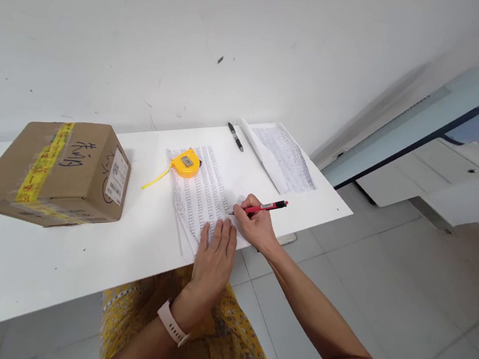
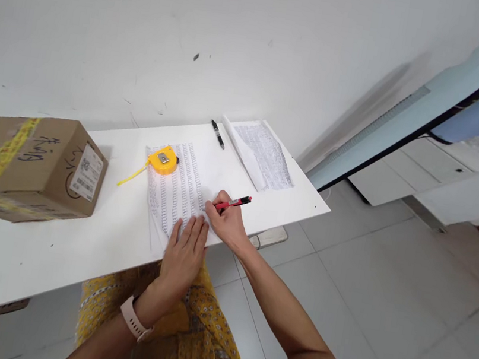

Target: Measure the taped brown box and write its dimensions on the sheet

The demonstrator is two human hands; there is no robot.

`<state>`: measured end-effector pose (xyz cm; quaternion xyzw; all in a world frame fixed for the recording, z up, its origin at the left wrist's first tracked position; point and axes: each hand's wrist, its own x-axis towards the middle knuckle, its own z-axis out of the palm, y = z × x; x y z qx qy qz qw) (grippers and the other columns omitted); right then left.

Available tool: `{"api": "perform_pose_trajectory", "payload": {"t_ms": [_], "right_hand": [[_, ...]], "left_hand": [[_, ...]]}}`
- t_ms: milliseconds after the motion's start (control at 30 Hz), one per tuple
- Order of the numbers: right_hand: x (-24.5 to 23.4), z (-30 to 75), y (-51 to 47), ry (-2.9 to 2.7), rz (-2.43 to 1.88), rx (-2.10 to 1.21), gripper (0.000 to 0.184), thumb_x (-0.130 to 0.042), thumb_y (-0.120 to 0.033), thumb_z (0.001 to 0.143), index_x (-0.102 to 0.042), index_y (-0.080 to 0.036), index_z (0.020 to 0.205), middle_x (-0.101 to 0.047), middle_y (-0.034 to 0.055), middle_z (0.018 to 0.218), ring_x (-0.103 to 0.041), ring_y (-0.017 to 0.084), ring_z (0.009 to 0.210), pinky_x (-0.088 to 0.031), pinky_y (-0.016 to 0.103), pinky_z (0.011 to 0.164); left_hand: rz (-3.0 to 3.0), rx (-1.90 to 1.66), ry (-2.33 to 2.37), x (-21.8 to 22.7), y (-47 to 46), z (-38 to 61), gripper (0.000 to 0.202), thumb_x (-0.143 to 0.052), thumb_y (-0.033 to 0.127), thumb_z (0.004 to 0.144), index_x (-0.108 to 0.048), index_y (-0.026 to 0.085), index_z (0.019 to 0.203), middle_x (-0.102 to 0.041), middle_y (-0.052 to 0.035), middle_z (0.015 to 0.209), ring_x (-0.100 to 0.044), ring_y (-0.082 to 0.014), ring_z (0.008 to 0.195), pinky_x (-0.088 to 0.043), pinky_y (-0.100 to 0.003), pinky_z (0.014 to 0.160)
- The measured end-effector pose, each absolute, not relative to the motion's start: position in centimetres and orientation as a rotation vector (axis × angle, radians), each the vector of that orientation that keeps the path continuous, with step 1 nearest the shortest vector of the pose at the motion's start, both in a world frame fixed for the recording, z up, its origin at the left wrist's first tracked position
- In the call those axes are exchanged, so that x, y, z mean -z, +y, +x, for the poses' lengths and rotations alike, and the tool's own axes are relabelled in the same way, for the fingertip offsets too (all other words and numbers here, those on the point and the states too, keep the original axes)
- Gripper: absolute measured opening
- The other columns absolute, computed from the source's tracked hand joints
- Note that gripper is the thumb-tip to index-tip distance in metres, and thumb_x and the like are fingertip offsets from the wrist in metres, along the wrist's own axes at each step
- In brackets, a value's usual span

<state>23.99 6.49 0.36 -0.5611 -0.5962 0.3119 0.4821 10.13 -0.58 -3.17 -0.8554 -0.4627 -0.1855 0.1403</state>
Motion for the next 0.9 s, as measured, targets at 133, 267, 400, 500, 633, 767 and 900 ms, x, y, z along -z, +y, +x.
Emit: {"api": "perform_pose_trajectory", "payload": {"t_ms": [133, 267, 400, 500, 633, 767, 900], "right_hand": [[-0.28, 24.04, 6.47, -1.496, -1.349, -0.76, 0.028, -0.06, -0.028, 0.083, -0.039, -0.024, 0.064, -0.037, -0.006, 0.058, -0.037, 0.012, 0.055, -0.03, 0.028, 0.054], [-0.05, 24.05, 6.53, -1.514, -1.341, -0.761, 0.028, -0.059, -0.028, 0.085, -0.039, -0.023, 0.065, -0.038, -0.0059, 0.058, -0.037, 0.012, 0.055, -0.031, 0.028, 0.054], [-0.05, 24.03, 6.51, -1.523, -1.337, -0.757, 0.028, -0.059, -0.027, 0.085, -0.04, -0.023, 0.065, -0.038, -0.0059, 0.059, -0.037, 0.012, 0.055, -0.031, 0.028, 0.054], [-0.14, 24.0, 6.47, -1.523, -1.335, -0.764, 0.029, -0.059, -0.028, 0.086, -0.04, -0.023, 0.065, -0.038, -0.006, 0.059, -0.037, 0.012, 0.055, -0.03, 0.028, 0.054], [-0.12, 24.01, 6.49, -1.525, -1.347, -0.761, 0.029, -0.059, -0.028, 0.086, -0.039, -0.024, 0.065, -0.038, -0.0061, 0.059, -0.036, 0.012, 0.054, -0.029, 0.028, 0.053], [0.06, 24.06, 6.58, -1.537, -1.343, -0.757, 0.027, -0.059, -0.027, 0.085, -0.04, -0.024, 0.066, -0.039, -0.006, 0.059, -0.036, 0.012, 0.055, -0.03, 0.029, 0.054], [0.12, 24.06, 6.6, -1.541, -1.334, -0.748, 0.028, -0.058, -0.027, 0.085, -0.039, -0.024, 0.065, -0.037, -0.006, 0.059, -0.036, 0.012, 0.055, -0.03, 0.029, 0.054]], "left_hand": [[-2.441, 0.543, -1.322, 2.99, -0.57, 10.17, 0.042, -0.046, 0.017, 0.098, -0.057, 0.004, 0.136, -0.055, -0.0177, 0.144, -0.053, -0.0306, 0.133, -0.041, -0.053, 0.114], [-2.427, 0.544, -1.317, 3.13, -0.56, 10.2, 0.041, -0.045, 0.017, 0.098, -0.059, 0.005, 0.134, -0.057, -0.0166, 0.143, -0.055, -0.0301, 0.132, -0.043, -0.052, 0.113], [-2.427, 0.527, -1.327, 3.38, -0.51, 10.21, 0.042, -0.044, 0.018, 0.098, -0.058, 0.006, 0.135, -0.056, -0.0159, 0.144, -0.054, -0.0292, 0.133, -0.04, -0.052, 0.115], [-2.423, 0.523, -1.326, 3.35, -0.48, 10.23, 0.041, -0.044, 0.018, 0.098, -0.059, 0.007, 0.135, -0.056, -0.0157, 0.144, -0.054, -0.0291, 0.133, -0.04, -0.052, 0.115], [-2.418, 0.552, -1.316, 3.12, -0.44, 10.25, 0.04, -0.044, 0.016, 0.098, -0.06, 0.005, 0.134, -0.058, -0.0166, 0.142, -0.056, -0.0303, 0.131, -0.044, -0.052, 0.111], [-2.414, 0.556, -1.317, 3.1, -0.5, 10.23, 0.04, -0.044, 0.015, 0.098, -0.059, 0.005, 0.134, -0.057, -0.0165, 0.142, -0.055, -0.0302, 0.131, -0.044, -0.053, 0.112], [-2.435, 0.571, -1.317, 3.28, -0.58, 10.21, 0.041, -0.045, 0.015, 0.098, -0.057, 0.004, 0.136, -0.056, -0.0179, 0.144, -0.053, -0.0309, 0.133, -0.041, -0.054, 0.114]]}}
